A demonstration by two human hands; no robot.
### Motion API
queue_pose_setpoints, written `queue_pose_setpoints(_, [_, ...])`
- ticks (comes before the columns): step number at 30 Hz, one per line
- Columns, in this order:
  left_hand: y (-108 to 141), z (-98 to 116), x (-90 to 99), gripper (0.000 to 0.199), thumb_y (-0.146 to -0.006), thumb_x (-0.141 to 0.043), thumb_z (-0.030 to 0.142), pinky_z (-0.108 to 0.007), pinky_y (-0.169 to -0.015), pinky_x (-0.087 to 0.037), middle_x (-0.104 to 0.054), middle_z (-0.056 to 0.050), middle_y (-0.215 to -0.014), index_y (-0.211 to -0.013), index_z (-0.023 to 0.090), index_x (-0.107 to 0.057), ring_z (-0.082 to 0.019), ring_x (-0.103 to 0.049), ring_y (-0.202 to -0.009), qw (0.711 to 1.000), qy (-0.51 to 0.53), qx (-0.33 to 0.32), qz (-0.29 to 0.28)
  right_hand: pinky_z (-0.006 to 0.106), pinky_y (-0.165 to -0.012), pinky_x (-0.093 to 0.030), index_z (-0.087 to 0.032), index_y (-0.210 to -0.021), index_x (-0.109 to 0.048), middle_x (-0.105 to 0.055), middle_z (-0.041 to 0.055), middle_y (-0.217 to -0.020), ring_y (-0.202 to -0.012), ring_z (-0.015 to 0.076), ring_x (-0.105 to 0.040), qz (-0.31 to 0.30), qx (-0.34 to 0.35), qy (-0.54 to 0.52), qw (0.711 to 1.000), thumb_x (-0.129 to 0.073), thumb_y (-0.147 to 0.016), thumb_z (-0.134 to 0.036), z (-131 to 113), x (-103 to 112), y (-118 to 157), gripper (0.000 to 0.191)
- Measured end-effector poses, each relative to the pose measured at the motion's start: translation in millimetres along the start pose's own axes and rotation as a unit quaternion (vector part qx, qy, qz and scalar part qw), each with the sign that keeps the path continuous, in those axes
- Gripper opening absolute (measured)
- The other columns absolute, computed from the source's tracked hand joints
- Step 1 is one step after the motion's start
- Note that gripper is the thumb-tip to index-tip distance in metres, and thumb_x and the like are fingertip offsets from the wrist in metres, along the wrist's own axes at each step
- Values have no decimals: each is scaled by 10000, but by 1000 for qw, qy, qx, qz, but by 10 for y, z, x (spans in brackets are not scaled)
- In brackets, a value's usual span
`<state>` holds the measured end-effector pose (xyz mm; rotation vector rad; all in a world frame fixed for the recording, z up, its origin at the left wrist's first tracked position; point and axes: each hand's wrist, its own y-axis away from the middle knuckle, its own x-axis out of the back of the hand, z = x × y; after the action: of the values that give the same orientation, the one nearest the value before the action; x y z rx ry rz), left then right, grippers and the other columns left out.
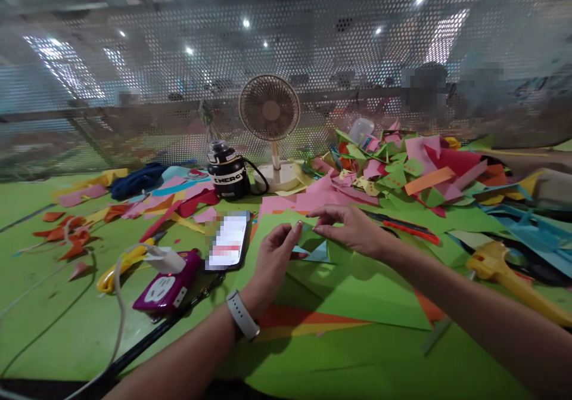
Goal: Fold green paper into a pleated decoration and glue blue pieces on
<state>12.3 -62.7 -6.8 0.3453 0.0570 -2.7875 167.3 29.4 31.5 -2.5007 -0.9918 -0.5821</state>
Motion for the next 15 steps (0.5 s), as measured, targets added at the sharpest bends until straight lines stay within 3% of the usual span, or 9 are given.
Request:
queue_pose_setpoints(3, [15,47,17,447,-582,-848,531,-220,-564,-511,-610,14,-732,-764,171,-656,-135,-582,-682,999,-9,32,-19,326,-775,-515,-125,-1098,-708,-703,47,-846,-794,169,-644,11,-1,-9,1000,-653,-790,-252,13,49,-18,338])
queue_pose_setpoints(8, [24,96,46,385,-572,-876,458,-200,-546,-473,-639,1,-704,-699,172,-652,-145,-631,-683,992,-17,109,-55,330,-793,-523,-126,-1040,-724,-724,62,-880,-822,172,-657,17,-9,-35,999,-669,-783,-259,43,114,-48,294])
queue_pose_setpoints(11, [13,117,78,373,-564,-886,438,-192,-531,-450,-645,4,-707,-700,178,-655,-142,-636,-675,988,-14,141,-52,317,-783,-524,-137,-976,-727,-732,59,-887,-811,164,-661,73,3,-58,996,-678,-792,-307,-48,261,-62,256])
queue_pose_setpoints(15, [-48,72,134,395,-531,-900,450,-183,-549,-440,-644,21,-698,-703,174,-676,-113,-607,-651,991,1,133,-23,252,-609,-490,-159,-767,-700,-654,0,-648,-593,117,-592,155,18,-37,987,-701,-784,-485,-265,585,-38,326])
